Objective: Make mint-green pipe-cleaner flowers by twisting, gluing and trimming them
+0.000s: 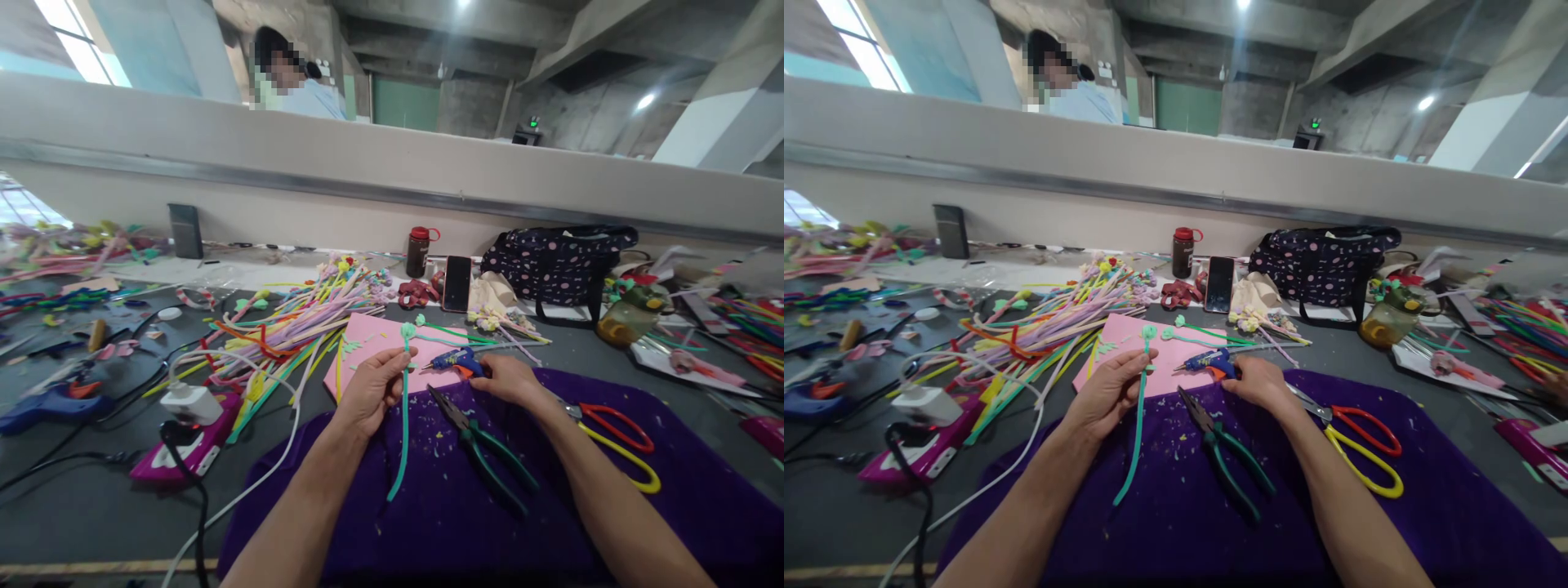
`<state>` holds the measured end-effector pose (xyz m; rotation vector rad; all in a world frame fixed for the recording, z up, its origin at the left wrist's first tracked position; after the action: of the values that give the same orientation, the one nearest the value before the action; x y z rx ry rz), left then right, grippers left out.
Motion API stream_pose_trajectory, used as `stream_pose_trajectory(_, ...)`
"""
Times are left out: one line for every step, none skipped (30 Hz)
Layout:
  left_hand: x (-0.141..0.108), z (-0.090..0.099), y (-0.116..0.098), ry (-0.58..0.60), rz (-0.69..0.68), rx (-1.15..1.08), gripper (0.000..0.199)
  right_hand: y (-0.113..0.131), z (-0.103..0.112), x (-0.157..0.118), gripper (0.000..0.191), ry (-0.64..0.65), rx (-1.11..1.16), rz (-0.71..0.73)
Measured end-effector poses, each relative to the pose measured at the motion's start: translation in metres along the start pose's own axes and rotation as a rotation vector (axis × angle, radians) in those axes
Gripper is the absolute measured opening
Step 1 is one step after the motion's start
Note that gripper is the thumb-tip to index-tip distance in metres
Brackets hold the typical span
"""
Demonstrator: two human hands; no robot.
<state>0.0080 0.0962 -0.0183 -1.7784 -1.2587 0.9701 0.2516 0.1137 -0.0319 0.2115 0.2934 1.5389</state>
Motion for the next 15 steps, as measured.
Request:
stream_pose_trajectory(0.0,0.0,0.0,-0.001,0.001,-0.002,0.034,0.0,-0.002,0.002,0.028,-0.001,0.013,-0.002)
stream_pose_trajectory(-0.001,0.0,-0.001,-0.003,0.002,-0.005,0.034,0.0,-0.003,0.003,0.026,0.002,0.03,-0.002)
stream_pose_trajectory(-0.001,-0.001,-0.001,-0.009,0.002,-0.007,0.034,-0.001,-0.004,0.004,0.024,0.006,0.052,-0.002)
stream_pose_trajectory(-0.002,0.0,-0.002,-0.018,0.002,-0.012,0.033,-0.001,-0.003,0.004,0.022,0.011,0.08,0.0)
stream_pose_trajectory(-0.002,0.0,-0.003,-0.03,0.001,-0.021,0.033,-0.002,-0.002,0.003,0.022,0.015,0.11,0.007)
stream_pose_trajectory(-0.002,0.0,-0.005,-0.044,-0.004,-0.036,0.032,-0.002,0.0,0.002,0.023,0.018,0.135,0.018)
stream_pose_trajectory(-0.002,0.001,-0.006,-0.056,-0.014,-0.052,0.031,-0.002,0.002,0.0,0.024,0.02,0.178,0.028)
stream_pose_trajectory(-0.002,0.002,-0.008,-0.067,-0.028,-0.072,0.031,-0.002,0.005,-0.002,0.024,0.02,0.243,0.036)
stream_pose_trajectory(-0.002,0.003,-0.009,-0.074,-0.041,-0.09,0.031,-0.001,0.007,-0.004,0.024,0.02,0.339,0.042)
stream_pose_trajectory(-0.002,0.004,-0.01,-0.079,-0.054,-0.105,0.03,0.0,0.009,-0.007,0.023,0.014,0.498,0.047)
stream_pose_trajectory(-0.001,0.006,-0.011,-0.086,-0.063,-0.114,0.03,0.002,0.012,-0.01,0.022,-0.011,0.659,0.063)
stream_pose_trajectory(-0.001,0.007,-0.011,-0.095,-0.068,-0.118,0.03,0.006,0.015,-0.013,0.022,-0.053,0.814,0.083)
stream_pose_trajectory(-0.001,0.008,-0.011,-0.103,-0.068,-0.119,0.03,0.009,0.019,-0.016,0.023,-0.111,0.939,0.105)
stream_pose_trajectory(-0.001,0.008,-0.011,-0.109,-0.067,-0.119,0.03,0.013,0.022,-0.02,0.023,-0.175,1.018,0.128)
stream_pose_trajectory(-0.001,0.009,-0.01,-0.113,-0.068,-0.117,0.031,0.017,0.025,-0.024,0.024,-0.234,1.067,0.145)
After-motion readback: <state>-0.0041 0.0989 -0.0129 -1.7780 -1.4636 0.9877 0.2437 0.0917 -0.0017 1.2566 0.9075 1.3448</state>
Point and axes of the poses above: each hand's wrist, its own x-axis towards the middle knuckle, its own z-axis out of the back of the hand, y = z × x, the point moved 5 cm from there along x, towards the middle knuckle, and after that the axes turned 3 degrees about -y, right-handed, at the moved point
